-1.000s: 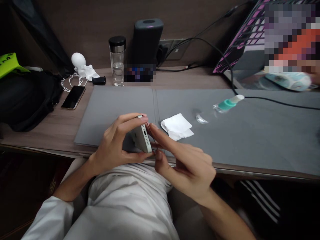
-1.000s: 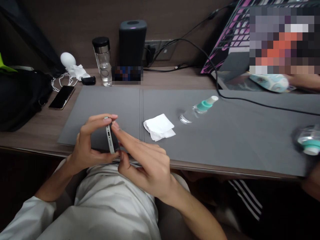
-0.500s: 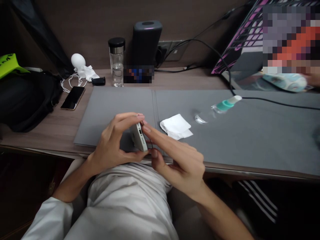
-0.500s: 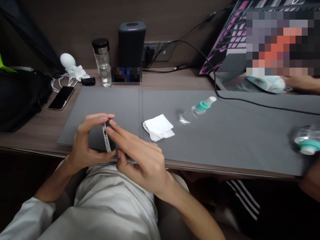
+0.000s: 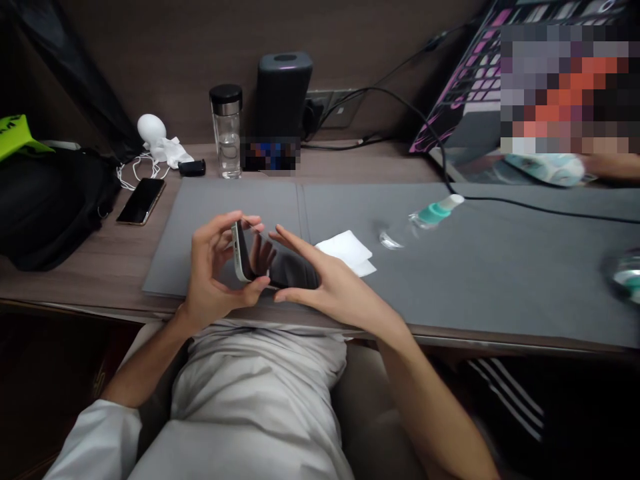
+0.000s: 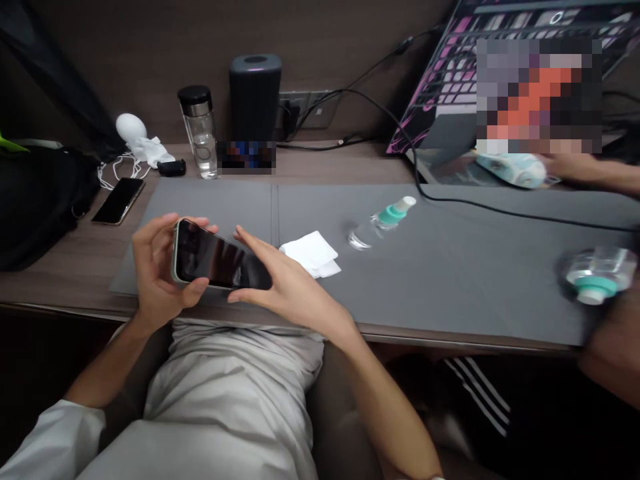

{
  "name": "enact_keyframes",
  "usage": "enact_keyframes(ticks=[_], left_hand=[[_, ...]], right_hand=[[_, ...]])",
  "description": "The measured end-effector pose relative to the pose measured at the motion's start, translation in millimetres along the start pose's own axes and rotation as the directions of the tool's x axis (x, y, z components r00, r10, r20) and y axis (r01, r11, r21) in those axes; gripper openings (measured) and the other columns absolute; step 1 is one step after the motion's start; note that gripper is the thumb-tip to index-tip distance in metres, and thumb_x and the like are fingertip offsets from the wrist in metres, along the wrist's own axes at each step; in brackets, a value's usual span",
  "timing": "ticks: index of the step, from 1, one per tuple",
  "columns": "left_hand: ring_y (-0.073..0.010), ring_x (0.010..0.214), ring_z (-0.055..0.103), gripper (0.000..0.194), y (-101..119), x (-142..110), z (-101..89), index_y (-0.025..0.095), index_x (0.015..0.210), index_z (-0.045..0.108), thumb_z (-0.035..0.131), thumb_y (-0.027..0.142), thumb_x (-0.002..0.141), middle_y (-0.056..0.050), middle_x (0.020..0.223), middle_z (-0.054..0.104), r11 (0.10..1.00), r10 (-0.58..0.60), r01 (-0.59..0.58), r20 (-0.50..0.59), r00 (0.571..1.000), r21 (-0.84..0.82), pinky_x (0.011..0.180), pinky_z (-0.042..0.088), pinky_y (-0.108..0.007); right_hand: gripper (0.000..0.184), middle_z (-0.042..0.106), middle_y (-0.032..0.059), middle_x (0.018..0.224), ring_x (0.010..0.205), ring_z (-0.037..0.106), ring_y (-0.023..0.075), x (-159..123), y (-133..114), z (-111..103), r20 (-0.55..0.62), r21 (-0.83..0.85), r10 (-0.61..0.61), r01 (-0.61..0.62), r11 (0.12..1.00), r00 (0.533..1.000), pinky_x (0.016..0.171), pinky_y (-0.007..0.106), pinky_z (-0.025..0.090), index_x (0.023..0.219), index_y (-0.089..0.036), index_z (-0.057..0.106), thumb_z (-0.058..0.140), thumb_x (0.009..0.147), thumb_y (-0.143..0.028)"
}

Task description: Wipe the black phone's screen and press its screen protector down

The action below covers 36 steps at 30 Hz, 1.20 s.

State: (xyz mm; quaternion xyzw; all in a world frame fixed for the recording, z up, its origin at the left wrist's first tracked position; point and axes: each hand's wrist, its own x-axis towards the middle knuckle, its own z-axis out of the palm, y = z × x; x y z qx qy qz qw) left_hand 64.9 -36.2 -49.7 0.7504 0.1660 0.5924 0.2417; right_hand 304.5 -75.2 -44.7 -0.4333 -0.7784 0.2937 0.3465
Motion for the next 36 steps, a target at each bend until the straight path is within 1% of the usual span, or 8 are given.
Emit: enact_keyframes(ticks=[4,9,16,19,21,24,30,36], left_hand=[[-0.0281,0.132,0.074,0.093,-10,2,-5.9,0.035,0.164,0.042,0.094,0.051,0.089,-0.013,0.148,0.068,0.999,-0.048,0.050,0.074,0.996,-0.021,0.109,0.066,-0.044],[-0.0293,0.137,0.071,0.104,-11,12,-35.5,0.034,0.172,0.041,0.098,0.042,0.085,-0.014,0.146,0.071,0.980,-0.190,0.196,0.300,0.935,0.011,0.115,0.062,-0.045],[-0.0337,0.148,0.065,0.116,-1,29,-79.5,0.031,0.179,0.032,0.092,0.062,0.086,-0.014,0.164,0.063,0.861,-0.466,0.252,0.484,0.741,0.442,0.127,0.051,-0.049],[-0.0356,0.162,0.049,0.103,-1,30,-83.4,0.030,0.177,0.037,0.079,0.073,0.093,-0.010,0.177,0.050,0.710,-0.652,0.276,0.459,0.603,0.648,0.135,0.040,-0.050],[-0.0353,0.162,0.049,0.094,-5,29,-84.2,0.028,0.171,0.048,0.073,0.077,0.095,-0.009,0.175,0.052,0.676,-0.687,0.255,0.465,0.559,0.692,0.137,0.038,-0.048],[-0.0353,0.155,0.055,0.084,-12,26,-86.0,0.028,0.161,0.057,0.071,0.080,0.096,-0.010,0.166,0.060,0.690,-0.669,0.232,0.483,0.565,0.685,0.132,0.044,-0.048],[-0.0373,0.166,0.041,0.105,-14,22,-90.2,0.032,0.175,0.036,0.072,0.084,0.092,-0.011,0.178,0.045,0.686,-0.670,0.202,0.500,0.548,0.699,0.135,0.040,-0.052],[-0.0352,0.161,0.046,0.096,-9,27,-89.0,0.037,0.176,0.034,0.067,0.083,0.097,-0.008,0.173,0.049,0.719,-0.614,0.171,0.501,0.610,0.673,0.133,0.042,-0.054]], right_hand=[[0.079,0.073,0.0125,0.154,0.141,0.070,0.0339,7,10,-1,-0.010,0.051,0.017,-0.016,0.999,1.000,0.121,0.056,0.055,0.161,-0.030,0.061,0.090,0.090,-0.051],[0.072,0.077,0.0120,0.144,0.131,0.074,0.0332,11,13,0,-0.038,0.030,0.035,-0.034,0.999,0.999,0.117,0.053,0.057,0.148,-0.025,0.070,0.096,0.085,-0.048],[0.070,0.076,0.0133,0.143,0.133,0.072,0.0349,10,19,6,-0.083,-0.128,0.025,-0.035,0.991,0.996,0.116,0.056,0.057,0.150,-0.025,0.068,0.093,0.089,-0.049],[0.070,0.074,0.0141,0.145,0.135,0.070,0.0365,12,22,9,-0.097,-0.182,0.013,-0.031,0.983,0.995,0.117,0.058,0.057,0.152,-0.027,0.067,0.091,0.091,-0.051],[0.069,0.073,0.0145,0.146,0.135,0.070,0.0364,13,22,10,-0.095,-0.195,0.010,-0.028,0.980,0.995,0.118,0.057,0.056,0.152,-0.027,0.066,0.090,0.092,-0.050],[0.066,0.072,0.0132,0.147,0.136,0.069,0.0346,15,21,10,-0.082,-0.183,0.012,-0.027,0.983,0.997,0.119,0.055,0.055,0.151,-0.027,0.066,0.089,0.093,-0.049],[0.068,0.071,0.0125,0.149,0.140,0.067,0.0315,17,20,10,-0.073,-0.169,-0.001,-0.012,0.986,0.997,0.120,0.052,0.054,0.152,-0.026,0.063,0.090,0.093,-0.045],[0.069,0.072,0.0127,0.148,0.139,0.068,0.0307,17,18,12,-0.087,-0.183,-0.019,0.003,0.983,0.996,0.119,0.052,0.055,0.151,-0.025,0.063,0.091,0.092,-0.047]])
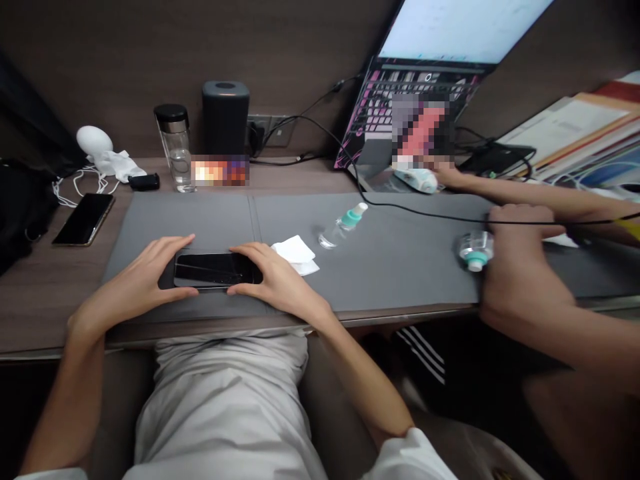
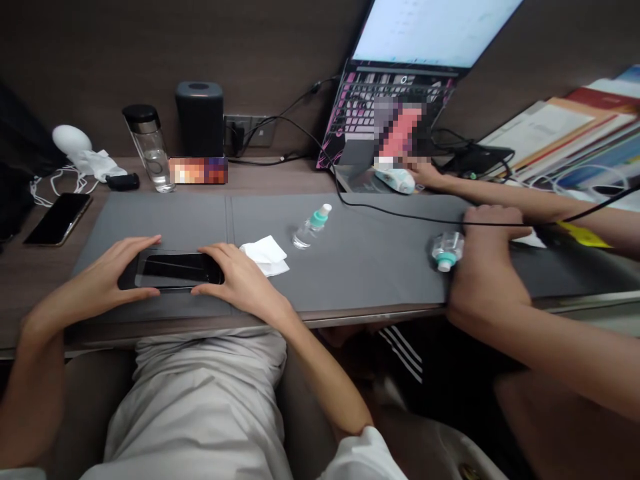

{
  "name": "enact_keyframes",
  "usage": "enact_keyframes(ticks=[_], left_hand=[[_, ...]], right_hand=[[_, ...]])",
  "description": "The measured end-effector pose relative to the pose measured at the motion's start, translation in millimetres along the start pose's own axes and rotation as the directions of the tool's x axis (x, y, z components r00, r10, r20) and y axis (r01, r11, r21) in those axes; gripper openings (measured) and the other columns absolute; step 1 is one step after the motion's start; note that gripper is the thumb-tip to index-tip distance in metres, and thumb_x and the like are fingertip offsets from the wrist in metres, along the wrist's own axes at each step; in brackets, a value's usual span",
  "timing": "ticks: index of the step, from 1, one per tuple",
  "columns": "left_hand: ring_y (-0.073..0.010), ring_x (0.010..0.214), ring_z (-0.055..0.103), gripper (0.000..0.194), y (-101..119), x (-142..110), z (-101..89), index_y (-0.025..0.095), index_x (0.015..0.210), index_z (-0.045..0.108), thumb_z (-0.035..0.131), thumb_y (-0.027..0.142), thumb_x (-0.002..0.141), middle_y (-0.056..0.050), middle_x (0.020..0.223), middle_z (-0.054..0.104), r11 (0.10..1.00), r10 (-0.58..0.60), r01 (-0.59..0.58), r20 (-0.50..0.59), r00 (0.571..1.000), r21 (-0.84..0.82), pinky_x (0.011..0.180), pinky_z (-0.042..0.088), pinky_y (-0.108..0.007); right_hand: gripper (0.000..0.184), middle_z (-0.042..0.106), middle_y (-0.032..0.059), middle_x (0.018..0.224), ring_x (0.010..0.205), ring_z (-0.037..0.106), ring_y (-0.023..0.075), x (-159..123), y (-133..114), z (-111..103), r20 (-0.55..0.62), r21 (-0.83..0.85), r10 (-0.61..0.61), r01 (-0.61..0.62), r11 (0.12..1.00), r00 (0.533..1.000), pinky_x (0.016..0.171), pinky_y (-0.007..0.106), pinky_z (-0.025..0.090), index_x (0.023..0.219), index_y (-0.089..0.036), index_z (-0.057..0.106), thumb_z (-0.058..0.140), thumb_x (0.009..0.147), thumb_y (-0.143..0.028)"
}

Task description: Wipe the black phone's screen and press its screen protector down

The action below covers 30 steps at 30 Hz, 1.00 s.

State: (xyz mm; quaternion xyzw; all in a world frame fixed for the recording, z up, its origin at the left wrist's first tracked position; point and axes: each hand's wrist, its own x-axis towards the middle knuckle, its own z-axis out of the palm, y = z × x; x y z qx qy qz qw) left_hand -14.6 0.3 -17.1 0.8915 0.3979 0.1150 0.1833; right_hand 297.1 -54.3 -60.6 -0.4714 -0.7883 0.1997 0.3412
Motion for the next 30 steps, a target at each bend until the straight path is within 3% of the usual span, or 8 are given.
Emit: enact_keyframes(ticks=[4,12,15,17,20,22,26,30], left_hand=[[-0.0338,0.160,0.047,0.091,5,-1,-0.3,0.040,0.176,0.034,0.066,0.079,0.100,-0.007,0.171,0.051,0.998,0.053,-0.053,-0.018,0.998,0.020,0.132,0.043,-0.053],[-0.0327,0.148,0.056,0.071,15,3,3.3,0.039,0.170,0.050,0.060,0.072,0.107,-0.008,0.161,0.060,0.994,0.107,-0.107,0.005,0.994,-0.002,0.126,0.047,-0.050],[-0.0317,0.145,0.059,0.068,10,-1,-6.8,0.038,0.166,0.055,0.062,0.071,0.107,-0.007,0.157,0.064,0.998,0.055,-0.056,-0.052,0.997,-0.032,0.125,0.047,-0.047],[-0.0315,0.139,0.064,0.064,4,-5,-16.6,0.036,0.159,0.063,0.064,0.071,0.105,-0.006,0.152,0.069,0.997,-0.069,0.062,-0.147,0.987,-0.054,0.121,0.049,-0.045],[-0.0299,0.118,0.074,0.059,-7,-12,-28.3,0.032,0.144,0.073,0.065,0.072,0.102,-0.006,0.132,0.080,0.942,-0.328,0.290,-0.277,0.903,-0.167,0.105,0.056,-0.042],[-0.0266,0.102,0.079,0.057,-11,-13,-30.9,0.029,0.137,0.076,0.059,0.073,0.104,-0.007,0.123,0.083,0.882,-0.450,0.365,-0.301,0.841,-0.297,0.086,0.059,-0.036],[-0.0228,0.076,0.080,0.063,-11,-10,-26.0,0.023,0.124,0.075,0.043,0.076,0.109,-0.010,0.109,0.087,0.773,-0.582,0.426,-0.258,0.771,-0.469,0.054,0.047,-0.027],[-0.0223,0.065,0.077,0.060,-6,-5,-21.8,0.023,0.109,0.074,0.038,0.070,0.113,-0.007,0.093,0.087,0.747,-0.644,0.503,-0.283,0.711,-0.435,0.055,0.047,-0.030]], right_hand=[[0.069,0.071,0.0148,0.150,0.141,0.067,0.0317,-1,-5,1,-0.025,-0.069,-0.027,0.025,0.997,0.999,0.120,0.052,0.055,0.150,-0.024,0.063,0.091,0.092,-0.048],[0.070,0.072,0.0187,0.148,0.141,0.067,0.0356,-3,-10,1,-0.082,-0.141,-0.098,0.086,0.986,0.992,0.119,0.056,0.056,0.150,-0.020,0.063,0.080,0.097,-0.062],[0.075,0.067,0.0201,0.158,0.149,0.062,0.0366,-7,-10,-11,-0.089,-0.189,-0.107,0.089,0.978,0.990,0.123,0.058,0.052,0.162,-0.020,0.055,0.070,0.103,-0.065],[0.076,0.065,0.0211,0.161,0.149,0.062,0.0371,-14,-11,-25,-0.127,-0.240,-0.071,0.039,0.970,0.989,0.123,0.057,0.053,0.166,-0.017,0.050,0.064,0.107,-0.064],[0.059,0.075,0.0187,0.146,0.131,0.074,0.0379,-27,-11,-47,-0.148,-0.384,0.056,-0.110,0.917,0.987,0.108,0.053,0.060,0.157,-0.017,0.061,0.057,0.113,-0.056],[0.046,0.082,0.0156,0.134,0.114,0.080,0.0378,-36,-9,-57,-0.112,-0.509,0.150,-0.187,0.840,0.982,0.089,0.049,0.063,0.143,-0.019,0.072,0.055,0.114,-0.051],[0.038,0.082,0.0131,0.135,0.107,0.082,0.0345,-44,-2,-61,-0.053,-0.634,0.205,-0.191,0.750,0.977,0.075,0.041,0.058,0.132,-0.020,0.076,0.056,0.115,-0.047],[0.037,0.082,0.0111,0.137,0.106,0.082,0.0316,-41,2,-52,0.000,-0.650,0.178,-0.136,0.747,0.984,0.074,0.038,0.056,0.130,-0.019,0.076,0.061,0.113,-0.048]])
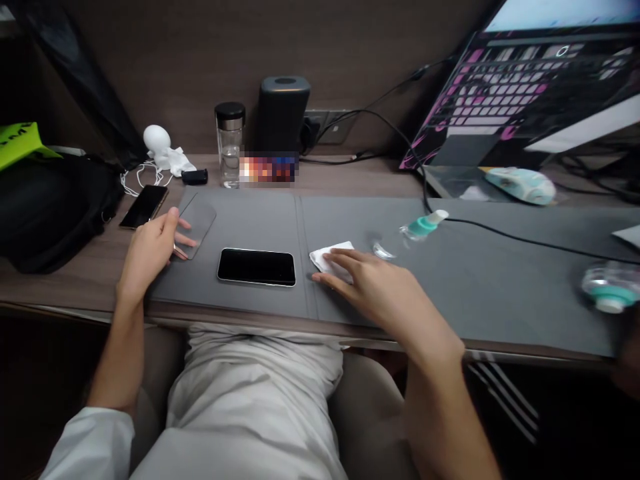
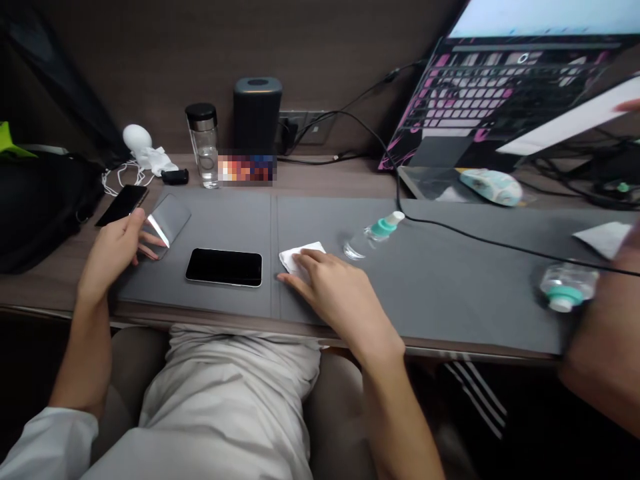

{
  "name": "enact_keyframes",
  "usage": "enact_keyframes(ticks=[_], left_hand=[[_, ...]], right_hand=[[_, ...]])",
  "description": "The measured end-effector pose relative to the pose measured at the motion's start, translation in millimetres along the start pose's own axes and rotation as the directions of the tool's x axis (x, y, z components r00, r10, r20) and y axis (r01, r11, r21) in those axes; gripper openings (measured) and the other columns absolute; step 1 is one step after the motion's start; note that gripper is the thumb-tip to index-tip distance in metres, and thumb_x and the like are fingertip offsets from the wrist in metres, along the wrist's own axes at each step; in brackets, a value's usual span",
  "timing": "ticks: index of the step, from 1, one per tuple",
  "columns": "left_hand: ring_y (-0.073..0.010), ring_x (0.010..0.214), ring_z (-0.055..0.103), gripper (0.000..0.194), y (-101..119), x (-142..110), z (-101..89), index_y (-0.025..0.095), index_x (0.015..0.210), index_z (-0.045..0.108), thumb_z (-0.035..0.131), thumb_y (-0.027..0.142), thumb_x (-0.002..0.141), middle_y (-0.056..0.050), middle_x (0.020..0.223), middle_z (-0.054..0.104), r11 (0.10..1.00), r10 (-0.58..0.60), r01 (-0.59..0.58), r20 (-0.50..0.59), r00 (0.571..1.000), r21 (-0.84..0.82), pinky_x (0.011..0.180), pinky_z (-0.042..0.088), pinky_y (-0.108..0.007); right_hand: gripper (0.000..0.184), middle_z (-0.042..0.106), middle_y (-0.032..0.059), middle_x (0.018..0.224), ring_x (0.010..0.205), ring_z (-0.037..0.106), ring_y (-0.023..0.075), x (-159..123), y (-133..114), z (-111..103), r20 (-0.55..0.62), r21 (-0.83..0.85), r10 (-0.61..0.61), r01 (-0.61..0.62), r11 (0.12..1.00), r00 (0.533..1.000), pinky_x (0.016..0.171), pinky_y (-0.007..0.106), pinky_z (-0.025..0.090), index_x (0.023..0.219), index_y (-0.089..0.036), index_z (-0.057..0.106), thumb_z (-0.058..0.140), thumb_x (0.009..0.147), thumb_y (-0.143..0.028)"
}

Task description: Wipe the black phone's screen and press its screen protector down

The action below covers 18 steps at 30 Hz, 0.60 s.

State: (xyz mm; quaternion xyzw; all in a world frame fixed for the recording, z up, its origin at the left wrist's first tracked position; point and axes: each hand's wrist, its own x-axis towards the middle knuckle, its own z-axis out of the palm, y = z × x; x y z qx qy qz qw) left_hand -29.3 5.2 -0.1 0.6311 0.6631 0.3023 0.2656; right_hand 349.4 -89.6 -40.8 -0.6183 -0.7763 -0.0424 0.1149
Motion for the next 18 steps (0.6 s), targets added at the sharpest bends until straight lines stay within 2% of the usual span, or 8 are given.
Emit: enact_keyframes(ticks=[3,6,9,11,13,16,17,18], left_hand=[[-0.0228,0.068,0.075,0.061,4,-3,-0.6,0.024,0.103,0.076,0.034,0.067,0.115,-0.005,0.093,0.086,0.986,0.050,-0.035,-0.090,0.995,0.163,0.077,0.055,-0.038],[-0.0330,0.094,0.077,0.062,6,-8,-4.7,0.025,0.105,0.080,0.034,0.065,0.115,-0.010,0.104,0.085,0.913,0.119,-0.035,-0.182,0.976,0.406,0.091,0.054,-0.047],[-0.0402,0.118,0.070,0.062,7,-14,-9.9,0.025,0.111,0.082,0.033,0.063,0.115,-0.014,0.119,0.080,0.835,0.238,-0.105,-0.183,0.954,0.541,0.100,0.053,-0.053],[-0.0389,0.126,0.066,0.058,7,-16,-11.1,0.025,0.121,0.080,0.037,0.063,0.115,-0.013,0.129,0.077,0.811,0.346,-0.240,-0.105,0.932,0.533,0.110,0.051,-0.054],[-0.0359,0.133,0.063,0.056,7,-19,-7.8,0.025,0.135,0.076,0.045,0.067,0.113,-0.011,0.139,0.074,0.785,0.442,-0.427,0.079,0.894,0.448,0.119,0.047,-0.053],[-0.0331,0.151,0.053,0.066,8,-23,7.3,0.027,0.158,0.059,0.058,0.070,0.108,-0.009,0.161,0.063,0.713,0.518,-0.646,0.415,0.748,0.274,0.129,0.039,-0.050],[-0.0330,0.156,0.049,0.071,9,-24,14.1,0.027,0.165,0.052,0.061,0.069,0.108,-0.009,0.167,0.058,0.693,0.518,-0.673,0.472,0.714,0.258,0.130,0.037,-0.050],[-0.0332,0.157,0.047,0.074,9,-24,21.0,0.026,0.168,0.047,0.063,0.067,0.108,-0.011,0.170,0.055,0.680,0.519,-0.686,0.491,0.699,0.258,0.130,0.036,-0.050]], right_hand=[[0.030,0.083,0.0103,0.132,0.100,0.082,0.0301,4,-3,4,-0.001,-0.034,0.010,-0.010,0.999,1.000,0.068,0.037,0.051,0.122,-0.019,0.078,0.060,0.113,-0.041],[0.027,0.085,0.0096,0.122,0.092,0.081,0.0270,9,-3,5,-0.021,-0.055,0.035,-0.036,0.998,0.999,0.062,0.035,0.043,0.115,-0.020,0.079,0.054,0.112,-0.028],[0.030,0.087,0.0108,0.106,0.079,0.079,0.0254,13,-2,4,-0.043,-0.098,0.090,-0.094,0.991,0.995,0.058,0.035,0.035,0.107,-0.019,0.080,0.050,0.109,-0.020],[0.029,0.086,0.0113,0.093,0.072,0.077,0.0258,14,-4,2,-0.092,-0.112,0.130,-0.140,0.984,0.987,0.057,0.034,0.031,0.107,-0.019,0.080,0.051,0.108,-0.023],[0.028,0.085,0.0101,0.084,0.068,0.077,0.0260,12,-9,0,-0.158,-0.083,0.124,-0.138,0.987,0.980,0.056,0.034,0.030,0.112,-0.018,0.080,0.053,0.109,-0.028],[0.031,0.084,0.0064,0.077,0.065,0.077,0.0236,5,-24,-2,-0.215,-0.021,0.013,-0.018,1.000,0.977,0.057,0.033,0.034,0.118,-0.020,0.080,0.051,0.111,-0.029],[0.032,0.083,0.0054,0.076,0.064,0.076,0.0226,3,-30,-3,-0.217,-0.008,-0.033,0.032,0.999,0.976,0.057,0.033,0.036,0.120,-0.021,0.080,0.049,0.112,-0.028],[0.033,0.084,0.0051,0.077,0.064,0.076,0.0217,1,-36,-3,-0.210,0.003,-0.077,0.079,0.997,0.975,0.058,0.033,0.039,0.122,-0.021,0.080,0.048,0.112,-0.027]])
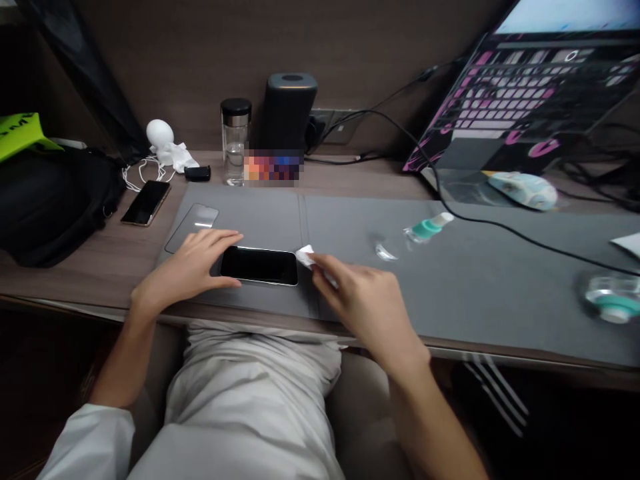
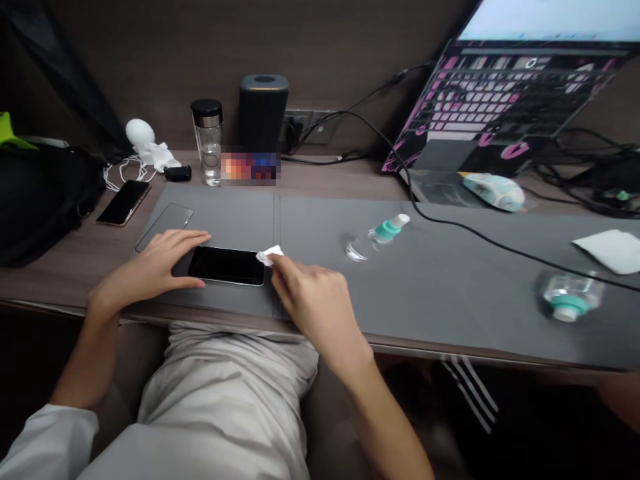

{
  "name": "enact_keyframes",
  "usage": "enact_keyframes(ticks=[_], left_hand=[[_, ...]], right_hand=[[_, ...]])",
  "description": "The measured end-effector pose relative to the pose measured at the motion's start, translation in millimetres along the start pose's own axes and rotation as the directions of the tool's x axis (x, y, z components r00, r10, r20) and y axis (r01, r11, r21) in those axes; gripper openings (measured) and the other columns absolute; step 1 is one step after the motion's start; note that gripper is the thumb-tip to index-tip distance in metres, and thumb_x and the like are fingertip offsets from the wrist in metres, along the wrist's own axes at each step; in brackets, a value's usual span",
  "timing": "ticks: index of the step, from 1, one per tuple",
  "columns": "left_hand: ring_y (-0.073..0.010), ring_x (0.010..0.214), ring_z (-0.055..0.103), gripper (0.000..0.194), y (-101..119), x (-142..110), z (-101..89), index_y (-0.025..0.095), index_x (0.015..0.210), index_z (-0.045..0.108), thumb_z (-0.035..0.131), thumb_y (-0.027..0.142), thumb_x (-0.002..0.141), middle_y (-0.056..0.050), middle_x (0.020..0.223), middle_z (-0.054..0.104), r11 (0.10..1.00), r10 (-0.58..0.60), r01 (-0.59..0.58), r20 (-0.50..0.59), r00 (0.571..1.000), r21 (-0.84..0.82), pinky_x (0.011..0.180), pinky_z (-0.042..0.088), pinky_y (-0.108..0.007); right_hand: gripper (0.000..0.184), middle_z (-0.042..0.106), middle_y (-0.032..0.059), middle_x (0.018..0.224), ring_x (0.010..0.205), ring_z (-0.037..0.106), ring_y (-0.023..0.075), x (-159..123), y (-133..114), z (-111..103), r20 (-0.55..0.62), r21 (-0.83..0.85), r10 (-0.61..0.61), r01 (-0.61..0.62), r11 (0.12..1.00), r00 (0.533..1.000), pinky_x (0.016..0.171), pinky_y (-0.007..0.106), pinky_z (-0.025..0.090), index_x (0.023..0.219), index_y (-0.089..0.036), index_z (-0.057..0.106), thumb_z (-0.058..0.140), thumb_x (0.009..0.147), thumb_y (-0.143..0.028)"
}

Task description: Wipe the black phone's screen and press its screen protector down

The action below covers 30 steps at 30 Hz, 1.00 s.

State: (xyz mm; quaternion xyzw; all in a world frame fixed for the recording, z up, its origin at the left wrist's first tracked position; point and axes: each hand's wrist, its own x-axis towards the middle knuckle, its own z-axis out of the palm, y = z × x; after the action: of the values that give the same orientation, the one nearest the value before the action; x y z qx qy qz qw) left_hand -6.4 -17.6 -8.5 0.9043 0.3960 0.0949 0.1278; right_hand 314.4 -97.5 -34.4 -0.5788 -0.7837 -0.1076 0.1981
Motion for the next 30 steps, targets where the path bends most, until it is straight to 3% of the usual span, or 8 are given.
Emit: enact_keyframes(ticks=[4,9,15,19,25,30], left_hand=[[-0.0326,0.150,0.053,0.073,5,10,16.5,0.024,0.169,0.043,0.067,0.058,0.109,-0.013,0.163,0.059,1.000,0.004,-0.004,0.032,0.999,-0.003,0.128,0.038,-0.049],[-0.0316,0.141,0.058,0.074,4,14,22.0,0.023,0.169,0.042,0.071,0.053,0.108,-0.013,0.153,0.063,0.999,0.044,-0.044,-0.006,0.999,-0.012,0.126,0.040,-0.048],[-0.0325,0.136,0.061,0.078,7,17,27.8,0.026,0.169,0.041,0.075,0.054,0.104,-0.011,0.148,0.066,0.999,0.038,-0.039,-0.055,0.998,-0.019,0.124,0.042,-0.050],[-0.0328,0.133,0.061,0.081,9,18,27.6,0.023,0.168,0.044,0.078,0.055,0.102,-0.012,0.144,0.065,0.999,0.021,-0.022,-0.028,0.999,-0.024,0.121,0.045,-0.048],[-0.0341,0.137,0.058,0.080,7,19,26.3,0.024,0.168,0.043,0.073,0.060,0.103,-0.013,0.146,0.062,0.999,0.008,-0.008,0.004,1.000,-0.054,0.127,0.039,-0.052],[-0.0332,0.135,0.058,0.082,6,19,25.2,0.026,0.169,0.043,0.071,0.064,0.102,-0.011,0.142,0.062,0.996,-0.013,0.015,0.024,1.000,-0.085,0.128,0.038,-0.053]], right_hand=[[0.034,0.090,0.0085,0.108,0.083,0.084,0.0221,-1,-16,1,0.075,0.095,-0.144,0.136,0.986,0.987,0.069,0.031,0.055,0.128,-0.021,0.078,0.048,0.112,-0.020],[0.037,0.081,0.0160,0.139,0.123,0.082,0.0282,-3,-21,5,0.089,0.136,-0.260,0.247,0.959,0.962,0.098,0.040,0.068,0.135,-0.014,0.075,0.048,0.111,-0.013],[0.039,0.079,0.0213,0.140,0.128,0.079,0.0333,-12,-30,-1,0.125,0.109,-0.253,0.240,0.964,0.959,0.097,0.046,0.071,0.139,-0.010,0.074,0.045,0.114,-0.019],[0.042,0.078,0.0233,0.141,0.129,0.079,0.0348,-8,-32,8,0.076,0.115,-0.198,0.188,0.975,0.977,0.098,0.047,0.071,0.137,-0.006,0.075,0.044,0.117,-0.027],[0.047,0.068,0.0240,0.156,0.145,0.068,0.0364,7,-26,29,0.093,0.174,-0.124,0.106,0.979,0.988,0.114,0.052,0.063,0.148,-0.007,0.070,0.048,0.118,-0.036],[0.052,0.069,0.0280,0.153,0.143,0.069,0.0378,3,-31,23,0.079,0.130,-0.149,0.138,0.982,0.986,0.113,0.053,0.064,0.147,-0.003,0.069,0.043,0.119,-0.038]])
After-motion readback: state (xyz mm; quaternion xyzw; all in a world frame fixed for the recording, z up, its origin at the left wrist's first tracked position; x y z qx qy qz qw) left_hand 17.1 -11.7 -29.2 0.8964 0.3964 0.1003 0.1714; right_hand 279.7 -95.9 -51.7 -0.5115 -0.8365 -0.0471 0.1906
